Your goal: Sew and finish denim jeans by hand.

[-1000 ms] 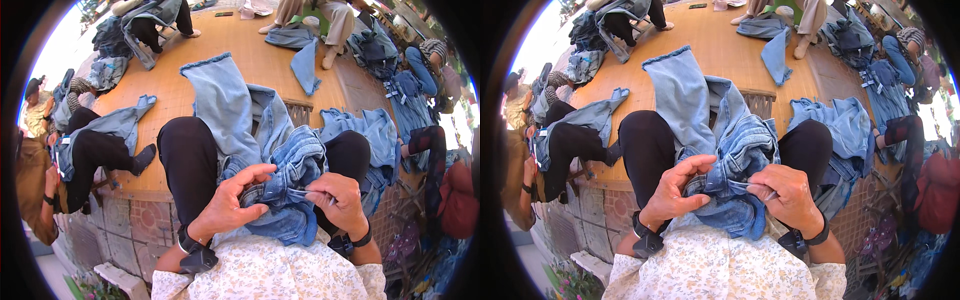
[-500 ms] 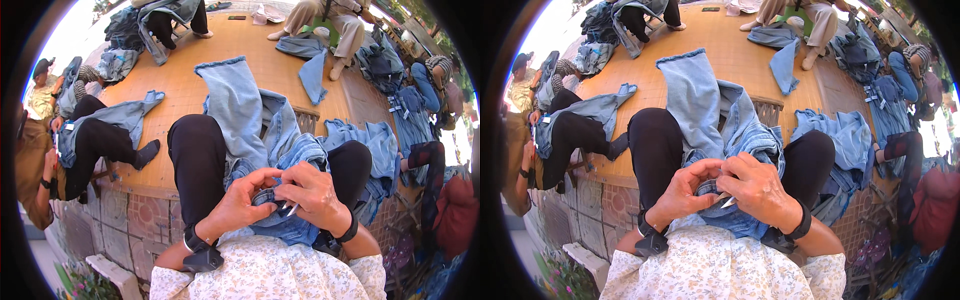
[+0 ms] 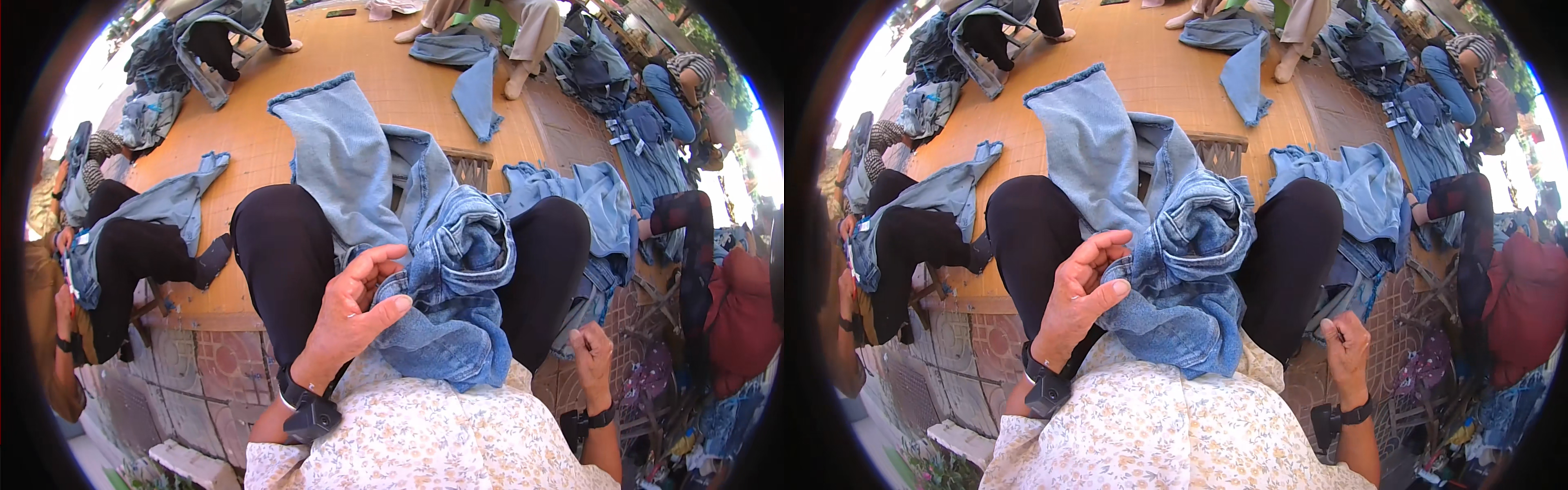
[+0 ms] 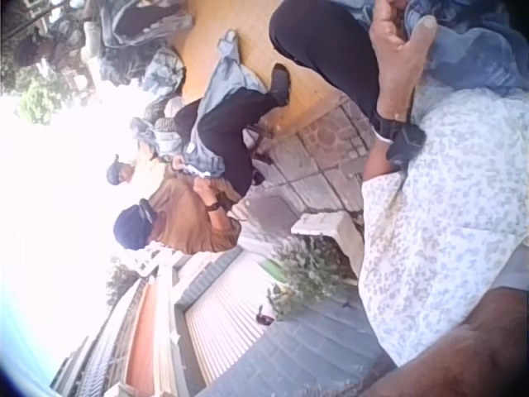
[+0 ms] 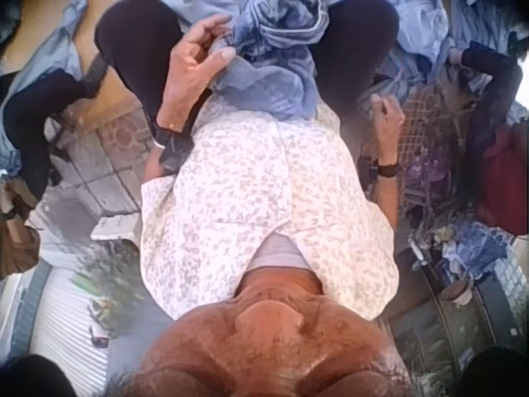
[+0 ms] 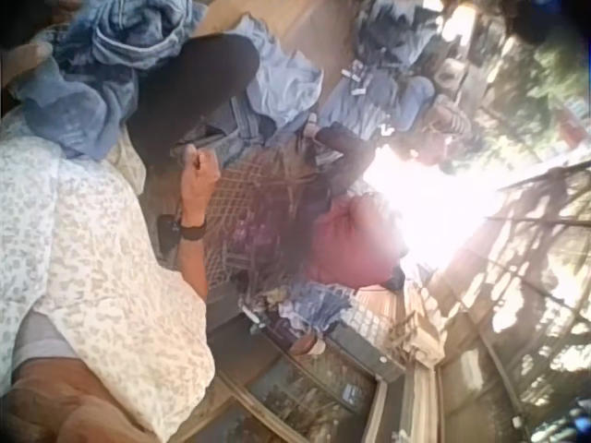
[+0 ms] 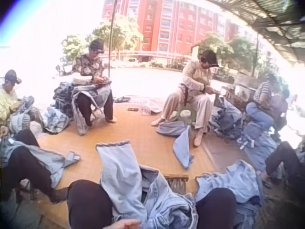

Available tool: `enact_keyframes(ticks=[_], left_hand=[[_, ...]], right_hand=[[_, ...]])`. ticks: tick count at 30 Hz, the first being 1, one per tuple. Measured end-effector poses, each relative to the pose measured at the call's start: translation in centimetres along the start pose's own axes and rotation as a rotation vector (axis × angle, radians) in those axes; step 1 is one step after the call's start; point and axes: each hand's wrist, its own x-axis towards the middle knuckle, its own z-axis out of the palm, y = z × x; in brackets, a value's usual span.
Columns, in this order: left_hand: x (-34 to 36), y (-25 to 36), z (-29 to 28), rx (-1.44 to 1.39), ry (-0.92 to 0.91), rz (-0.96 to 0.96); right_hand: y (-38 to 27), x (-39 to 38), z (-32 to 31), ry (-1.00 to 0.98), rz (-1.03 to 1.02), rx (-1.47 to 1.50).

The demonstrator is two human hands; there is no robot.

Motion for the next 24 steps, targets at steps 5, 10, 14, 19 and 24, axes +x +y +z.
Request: enact_keyframes(ticks=[5,10,14,19,24], left_hand=[[0.9,-0.5,-0.1,-0.026,0.034,0.013],[0.7,-0.5,0.0,0.076,0.030,0.078],[-0.1,-0.9,-0.6,0.114,0.040,0.066],[-1.3,-0.7,-0.7,0.409,0.089,0.236],[-2.4,0.1,-1.3,0.569,0.148,0.296]], right_hand=[[8.2,-8.5,3.8,-0.308,0.278,-0.224],[5.8,-7.0,4.6,-0.011,0.347,0.022],[-0.5,-0.4,2.9,0.245,0.048,0.129],[-10.4,4.8,2.8,0.104,-0.368,0.228],[-14.4,8.2,7.1,-0.055,-0.486,0.325]])
